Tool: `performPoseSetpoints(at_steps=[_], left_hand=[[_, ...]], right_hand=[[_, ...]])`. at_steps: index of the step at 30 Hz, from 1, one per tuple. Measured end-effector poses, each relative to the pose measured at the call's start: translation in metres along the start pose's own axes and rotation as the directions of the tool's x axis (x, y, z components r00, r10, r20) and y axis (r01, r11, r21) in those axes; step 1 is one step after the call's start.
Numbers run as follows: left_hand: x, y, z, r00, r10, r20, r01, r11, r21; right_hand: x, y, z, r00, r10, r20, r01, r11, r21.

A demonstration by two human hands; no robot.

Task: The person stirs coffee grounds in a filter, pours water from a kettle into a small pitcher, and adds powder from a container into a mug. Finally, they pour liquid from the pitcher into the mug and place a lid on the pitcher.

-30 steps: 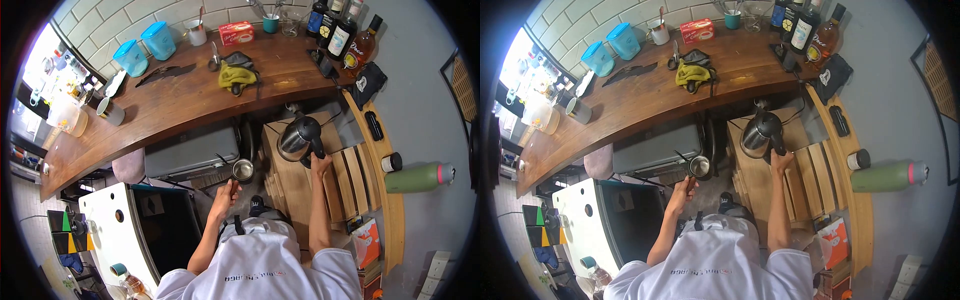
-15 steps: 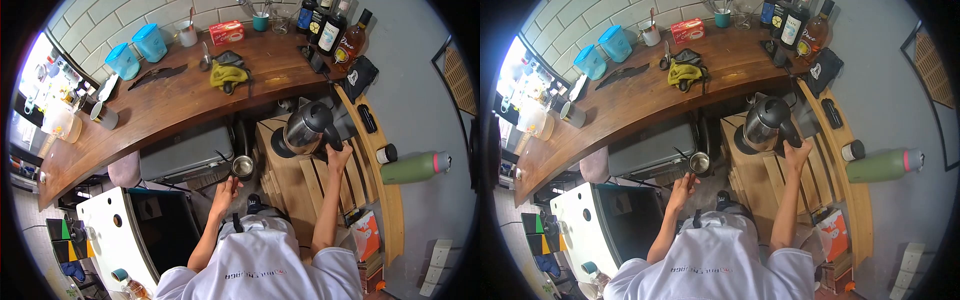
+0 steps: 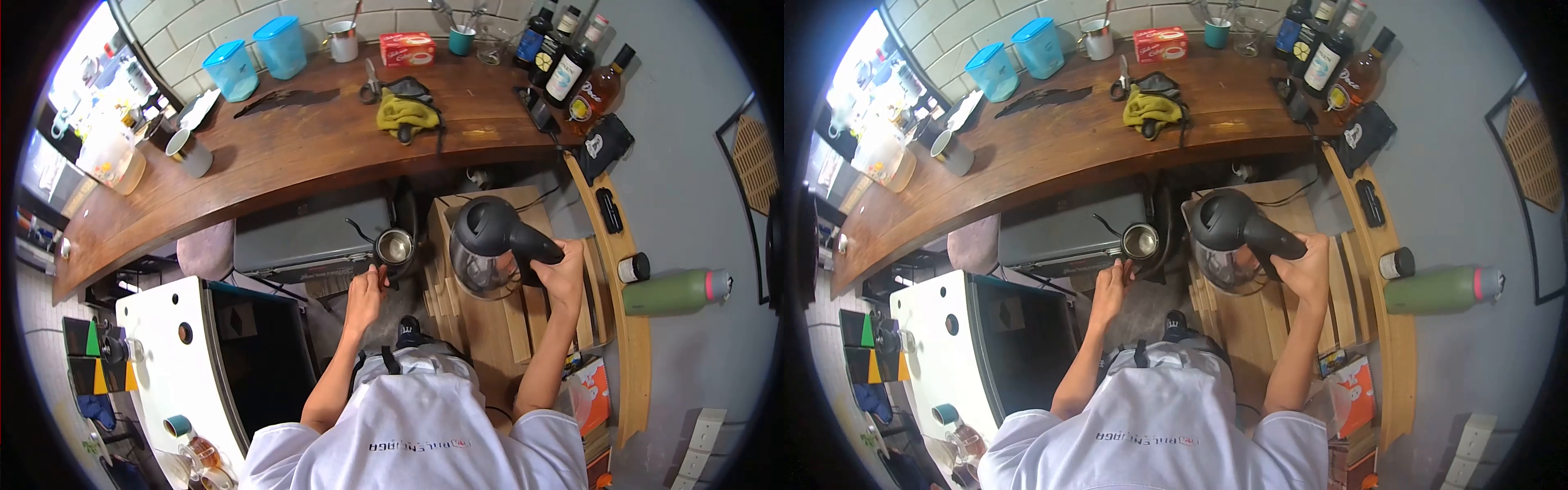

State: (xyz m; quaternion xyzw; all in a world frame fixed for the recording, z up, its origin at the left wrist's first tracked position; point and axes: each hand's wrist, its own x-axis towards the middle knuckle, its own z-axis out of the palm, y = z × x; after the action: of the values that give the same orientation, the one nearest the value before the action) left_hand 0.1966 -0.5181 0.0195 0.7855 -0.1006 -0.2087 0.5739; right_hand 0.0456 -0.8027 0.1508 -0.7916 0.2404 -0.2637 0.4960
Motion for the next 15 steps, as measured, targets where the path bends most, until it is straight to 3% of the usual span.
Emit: performPoseSetpoints(at_steps=[6, 8, 10, 15], left_hand=[[-0.003, 0.007, -0.010, 0.993, 0.083, -0.086, -0.073, 0.991, 0.116], [-0.004, 0.008, -0.014, 0.991, 0.088, -0.096, -0.075, 0.988, 0.138], [-0.006, 0.006, -0.018, 0.990, 0.093, -0.106, -0.075, 0.984, 0.159], [-0.011, 0.000, -0.024, 0.990, 0.042, -0.134, -0.024, 0.990, 0.136]], right_hand=[[0.002, -0.022, 0.030, 0.977, 0.011, 0.211, 0.003, 0.998, -0.066], [0.005, -0.029, 0.042, 0.974, -0.037, 0.225, 0.055, 0.996, -0.073], [0.010, -0.032, 0.050, 0.942, -0.113, 0.317, 0.188, 0.957, -0.219], [0.017, -0.051, 0.071, 0.915, -0.144, 0.377, 0.275, 0.906, -0.322]])
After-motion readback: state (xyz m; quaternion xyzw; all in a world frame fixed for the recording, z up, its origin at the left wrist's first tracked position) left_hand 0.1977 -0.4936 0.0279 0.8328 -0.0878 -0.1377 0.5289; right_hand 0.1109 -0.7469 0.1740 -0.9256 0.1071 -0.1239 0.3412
